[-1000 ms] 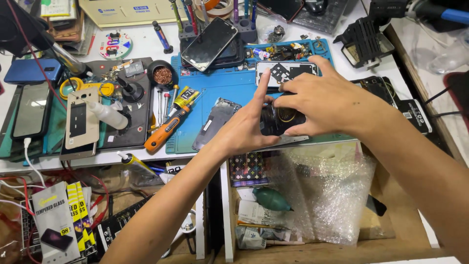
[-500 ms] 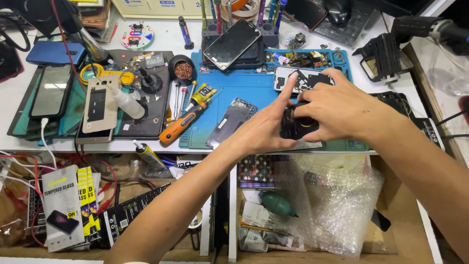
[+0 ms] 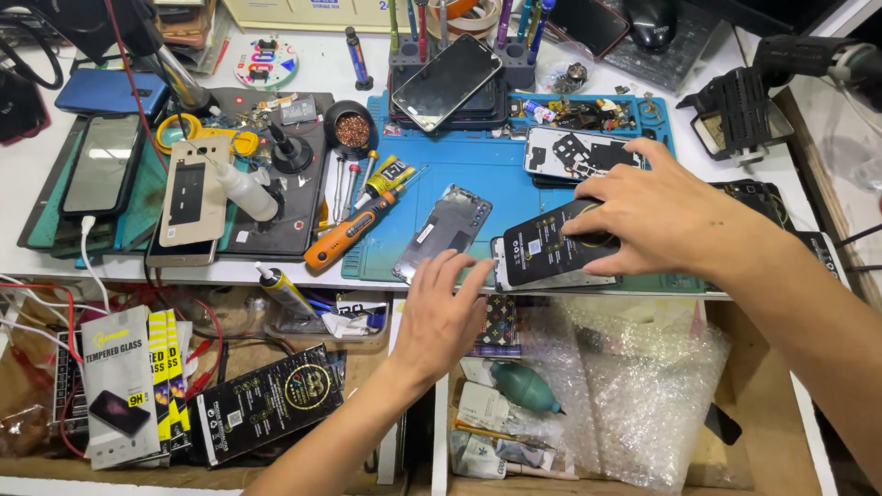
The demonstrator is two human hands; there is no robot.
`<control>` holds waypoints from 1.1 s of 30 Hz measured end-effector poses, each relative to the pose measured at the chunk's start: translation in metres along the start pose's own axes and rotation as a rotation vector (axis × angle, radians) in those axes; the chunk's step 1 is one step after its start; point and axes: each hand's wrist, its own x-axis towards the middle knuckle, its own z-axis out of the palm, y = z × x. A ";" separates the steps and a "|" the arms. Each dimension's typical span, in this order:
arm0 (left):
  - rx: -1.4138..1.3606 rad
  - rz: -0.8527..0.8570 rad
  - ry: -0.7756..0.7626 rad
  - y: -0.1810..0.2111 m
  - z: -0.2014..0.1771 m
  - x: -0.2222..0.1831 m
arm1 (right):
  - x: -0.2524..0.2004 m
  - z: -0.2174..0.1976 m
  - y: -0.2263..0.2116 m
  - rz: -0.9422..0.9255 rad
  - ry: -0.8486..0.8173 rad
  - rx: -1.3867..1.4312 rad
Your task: Applying adhesive to a mobile phone frame and installing a replacement screen
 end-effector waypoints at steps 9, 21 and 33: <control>0.250 -0.137 -0.031 -0.035 -0.003 -0.005 | -0.004 0.006 0.001 -0.014 0.039 -0.020; 0.082 -0.246 -0.141 -0.079 -0.013 0.008 | -0.006 0.002 0.001 -0.031 0.055 0.045; -0.017 0.115 -0.095 -0.023 0.020 -0.016 | -0.006 0.002 0.004 -0.021 -0.006 0.040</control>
